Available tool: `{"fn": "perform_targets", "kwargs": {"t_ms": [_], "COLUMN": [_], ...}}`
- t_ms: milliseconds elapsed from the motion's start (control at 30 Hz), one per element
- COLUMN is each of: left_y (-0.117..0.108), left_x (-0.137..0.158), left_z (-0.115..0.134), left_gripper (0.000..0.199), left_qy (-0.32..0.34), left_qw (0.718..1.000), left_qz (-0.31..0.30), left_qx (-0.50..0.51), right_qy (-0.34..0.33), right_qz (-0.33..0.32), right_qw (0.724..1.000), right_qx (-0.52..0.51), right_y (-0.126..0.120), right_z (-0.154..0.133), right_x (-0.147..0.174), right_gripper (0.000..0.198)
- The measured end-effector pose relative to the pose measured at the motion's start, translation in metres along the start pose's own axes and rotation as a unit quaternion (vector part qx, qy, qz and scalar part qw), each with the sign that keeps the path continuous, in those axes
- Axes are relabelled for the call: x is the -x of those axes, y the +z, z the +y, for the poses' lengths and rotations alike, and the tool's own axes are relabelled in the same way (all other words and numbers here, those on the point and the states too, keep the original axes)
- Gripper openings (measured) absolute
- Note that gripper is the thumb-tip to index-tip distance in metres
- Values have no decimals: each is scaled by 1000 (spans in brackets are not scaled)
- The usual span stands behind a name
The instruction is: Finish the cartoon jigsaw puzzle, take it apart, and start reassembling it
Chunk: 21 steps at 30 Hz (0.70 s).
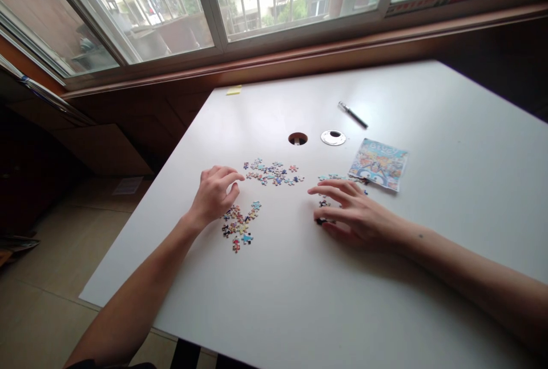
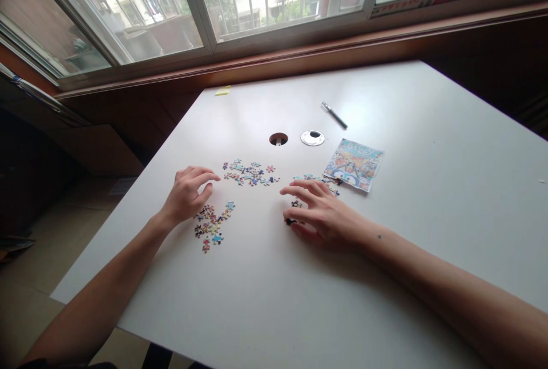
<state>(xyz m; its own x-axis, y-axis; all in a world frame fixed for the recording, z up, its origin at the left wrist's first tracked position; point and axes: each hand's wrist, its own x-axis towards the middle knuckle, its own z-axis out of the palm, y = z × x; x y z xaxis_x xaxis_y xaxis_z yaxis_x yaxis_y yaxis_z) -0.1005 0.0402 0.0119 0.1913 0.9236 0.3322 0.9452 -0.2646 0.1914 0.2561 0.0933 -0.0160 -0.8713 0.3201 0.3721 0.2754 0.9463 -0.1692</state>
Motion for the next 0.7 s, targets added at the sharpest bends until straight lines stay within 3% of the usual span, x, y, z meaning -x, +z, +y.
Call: {"fn": "perform_targets", "kwargs": {"t_ms": [100, 267, 400, 700], "left_y": [1, 4, 2, -6], "left_x": [1, 1, 1, -3], "left_z": [3, 3, 2, -3], "left_gripper": [26, 34, 25, 19], "left_qy": [13, 33, 31, -20], "left_qw": [999, 997, 996, 999], "left_qz": [-30, -71, -87, -28], "left_qx": [-3, 9, 13, -8], "right_qy": [42, 75, 80, 74], "right_qz": [34, 36, 37, 35], "right_qw": [999, 996, 996, 997], "right_qx": [6, -9, -17, -3], "right_y": [4, 5, 4, 5], "right_z": [2, 3, 2, 2], "right_x": [1, 1, 0, 0], "right_gripper": [17, 23, 22, 17]}}
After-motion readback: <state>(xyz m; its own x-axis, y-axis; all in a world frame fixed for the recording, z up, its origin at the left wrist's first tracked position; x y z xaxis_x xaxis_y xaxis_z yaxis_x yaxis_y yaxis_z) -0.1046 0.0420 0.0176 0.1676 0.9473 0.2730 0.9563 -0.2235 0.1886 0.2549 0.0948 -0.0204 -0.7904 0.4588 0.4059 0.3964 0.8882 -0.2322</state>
